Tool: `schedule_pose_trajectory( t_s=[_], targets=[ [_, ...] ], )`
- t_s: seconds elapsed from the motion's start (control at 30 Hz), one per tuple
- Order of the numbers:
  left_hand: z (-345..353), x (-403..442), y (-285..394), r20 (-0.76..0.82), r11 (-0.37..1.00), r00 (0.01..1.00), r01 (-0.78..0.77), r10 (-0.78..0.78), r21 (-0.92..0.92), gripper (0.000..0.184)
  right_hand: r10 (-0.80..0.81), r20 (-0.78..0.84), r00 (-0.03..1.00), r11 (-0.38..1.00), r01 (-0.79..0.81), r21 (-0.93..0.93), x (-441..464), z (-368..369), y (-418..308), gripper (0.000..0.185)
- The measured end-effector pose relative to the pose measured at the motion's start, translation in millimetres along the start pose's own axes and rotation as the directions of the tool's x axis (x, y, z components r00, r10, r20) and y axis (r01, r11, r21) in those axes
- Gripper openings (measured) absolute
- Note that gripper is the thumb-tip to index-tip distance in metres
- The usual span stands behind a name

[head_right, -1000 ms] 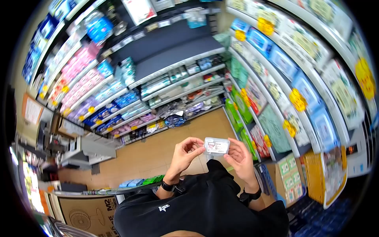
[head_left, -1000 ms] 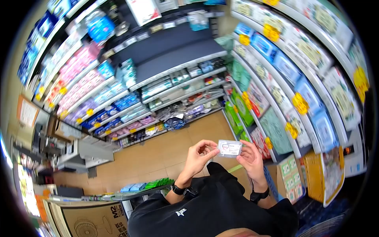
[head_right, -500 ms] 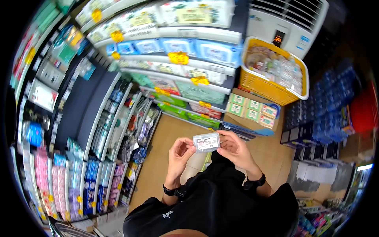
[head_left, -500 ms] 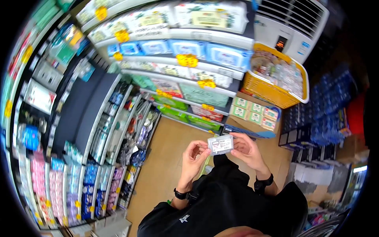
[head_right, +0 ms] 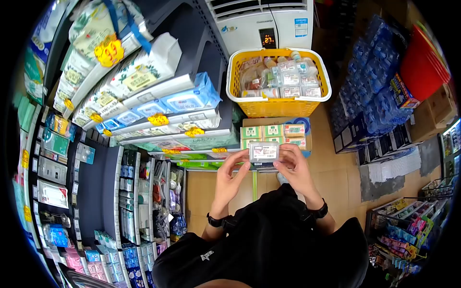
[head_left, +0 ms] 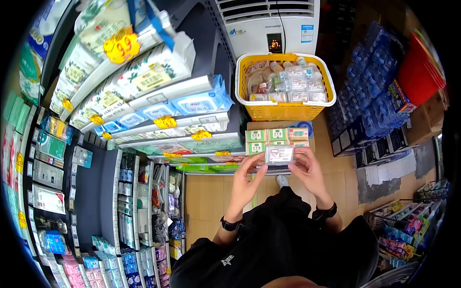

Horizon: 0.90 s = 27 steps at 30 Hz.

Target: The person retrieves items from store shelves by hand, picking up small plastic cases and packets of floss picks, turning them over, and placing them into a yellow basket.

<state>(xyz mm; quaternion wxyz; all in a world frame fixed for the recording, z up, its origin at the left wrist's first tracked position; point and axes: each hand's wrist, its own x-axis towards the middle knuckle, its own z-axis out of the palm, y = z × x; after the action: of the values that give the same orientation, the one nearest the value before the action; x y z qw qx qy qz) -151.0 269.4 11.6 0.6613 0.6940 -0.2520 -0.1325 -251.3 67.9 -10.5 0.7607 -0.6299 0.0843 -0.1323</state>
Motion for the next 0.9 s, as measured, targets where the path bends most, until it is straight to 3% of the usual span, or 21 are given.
schedule_pose_trajectory(
  t_s=[0.07, 0.17, 0.27, 0.5, 0.57, 0.63, 0.7, 0.83, 0.87, 0.9],
  targets=[
    [13, 31, 1, 0.004, 0.991, 0.995, -0.099, 0.099, 0.087, 0.034, -0.054, -0.016, 0.998, 0.997, 0.053, -0.06, 25, -20, 5, 0.049],
    [33, 75, -7, -0.022, 0.999, 0.999, -0.038, 0.038, 0.002, 0.033, -0.121, -0.044, 0.992, 0.983, 0.114, -0.142, 66, -39, -2, 0.053],
    [49, 123, -10, -0.022, 0.993, 0.994, -0.104, 0.106, 0.054, 0.032, -0.328, -0.102, 0.939, 0.888, 0.27, -0.373, 107, -53, -5, 0.055],
    [69, 201, -40, -0.207, 0.939, 0.958, -0.127, 0.2, 0.319, 0.034, -0.292, 0.002, 0.956, 0.832, 0.256, -0.493, 192, -80, 14, 0.058],
    [74, 212, -54, -0.26, 0.87, 0.916, -0.157, 0.306, 0.468, 0.035, -0.283, 0.027, 0.959, 0.82, 0.257, -0.512, 203, -82, 17, 0.058],
    [79, 217, -59, -0.281, 0.902, 0.934, -0.083, 0.218, 0.424, 0.038, -0.237, 0.033, 0.971, 0.789, 0.212, -0.577, 210, -82, 9, 0.057],
    [84, 218, -62, -0.284, 0.769, 0.936, 0.023, 0.208, 0.639, 0.039, -0.197, 0.042, 0.979, 0.769, 0.181, -0.613, 215, -83, 4, 0.056],
    [87, 220, -81, -0.282, 0.729, 0.945, 0.075, 0.166, 0.681, 0.038, -0.06, 0.072, 0.996, 0.73, 0.093, -0.677, 218, -85, -6, 0.052],
    [88, 218, -84, -0.286, 0.698, 0.938, 0.071, 0.196, 0.712, 0.035, -0.049, 0.077, 0.996, 0.732, 0.089, -0.676, 218, -86, 0, 0.052],
    [89, 218, -85, -0.292, 0.667, 0.929, 0.071, 0.226, 0.741, 0.033, -0.157, 0.125, 0.98, 0.69, 0.199, -0.696, 218, -88, 7, 0.049]
  ],
)
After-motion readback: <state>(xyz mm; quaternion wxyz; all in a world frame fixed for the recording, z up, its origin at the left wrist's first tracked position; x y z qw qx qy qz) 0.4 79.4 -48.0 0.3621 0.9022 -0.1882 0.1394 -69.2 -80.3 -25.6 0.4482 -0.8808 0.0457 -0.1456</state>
